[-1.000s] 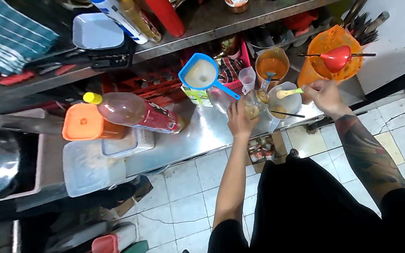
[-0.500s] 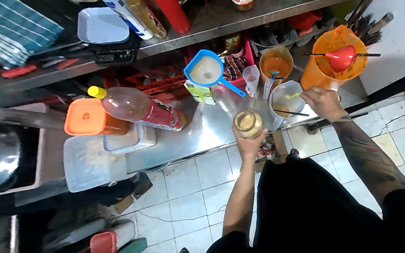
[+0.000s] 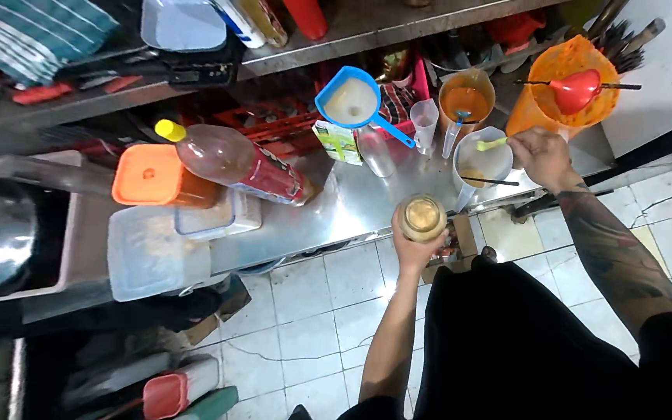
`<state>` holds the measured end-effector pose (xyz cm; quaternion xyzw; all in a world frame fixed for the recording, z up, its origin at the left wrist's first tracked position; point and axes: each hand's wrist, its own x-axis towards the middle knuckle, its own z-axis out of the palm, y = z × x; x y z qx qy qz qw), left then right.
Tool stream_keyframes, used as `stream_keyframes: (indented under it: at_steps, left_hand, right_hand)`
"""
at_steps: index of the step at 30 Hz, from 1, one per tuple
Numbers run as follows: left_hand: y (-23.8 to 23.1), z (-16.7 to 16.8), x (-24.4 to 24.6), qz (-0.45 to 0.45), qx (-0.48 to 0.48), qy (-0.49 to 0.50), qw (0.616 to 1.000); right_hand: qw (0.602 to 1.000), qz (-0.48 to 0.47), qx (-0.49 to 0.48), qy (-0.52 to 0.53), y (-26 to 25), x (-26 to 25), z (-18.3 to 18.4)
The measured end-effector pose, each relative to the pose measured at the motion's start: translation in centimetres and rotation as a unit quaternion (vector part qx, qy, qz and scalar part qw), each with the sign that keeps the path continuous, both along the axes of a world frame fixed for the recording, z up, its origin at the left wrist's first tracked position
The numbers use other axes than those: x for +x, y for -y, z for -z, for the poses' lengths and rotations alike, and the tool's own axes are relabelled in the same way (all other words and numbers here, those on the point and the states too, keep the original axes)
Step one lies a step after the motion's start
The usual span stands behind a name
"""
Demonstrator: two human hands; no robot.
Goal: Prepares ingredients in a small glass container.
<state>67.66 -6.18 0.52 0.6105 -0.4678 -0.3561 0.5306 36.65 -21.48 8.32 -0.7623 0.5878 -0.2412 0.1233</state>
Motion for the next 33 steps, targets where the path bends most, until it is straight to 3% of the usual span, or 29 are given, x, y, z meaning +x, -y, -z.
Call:
stream_keyframes:
  at_steps: [3,5,9,14,18,25,33]
  left_hand:
    - [-1.0,-0.2,-0.3,0.022,-0.004,-0.005,1.0]
    - [-0.9,-0.2,0.1,0.022,-0.017,0.009,1.0]
    - [-0.7,-0.2,0.6,0.031,-0.059,0.067,0.995]
    - [0.9,-2.0,1.0,0.038,-0.097,0.187,0.977]
    - [2.4,-3.2,0.7,0.028,-0.13,0.255,0.958]
    - [4.4,-4.8,1.0,0.037,-0.088,0.356,0.929]
    - [5.8,-5.7,1.3,0.062,-0.027,0.378,0.923]
  right_hand:
    - [0.977,-0.028,-0.023,0.209,-2.0,1.1,-3.5]
    - [0.95,-0.106,-0.041,0.291,-4.0,2.4,-7.0]
    - [0.943,-0.241,-0.092,0.21,-8.0,4.4,-10.7]
    - [0.941,-0.322,-0.106,0.024,-7.7,8.1,-9.5]
    - [0.946,-0.32,-0.042,-0.04,-5.3,10.3,-7.2]
    - [0.94,-0.266,0.198,0.083,-2.4,11.1,-6.4]
    - [0.921,-0.225,0.241,0.209,-1.3,10.7,-5.2]
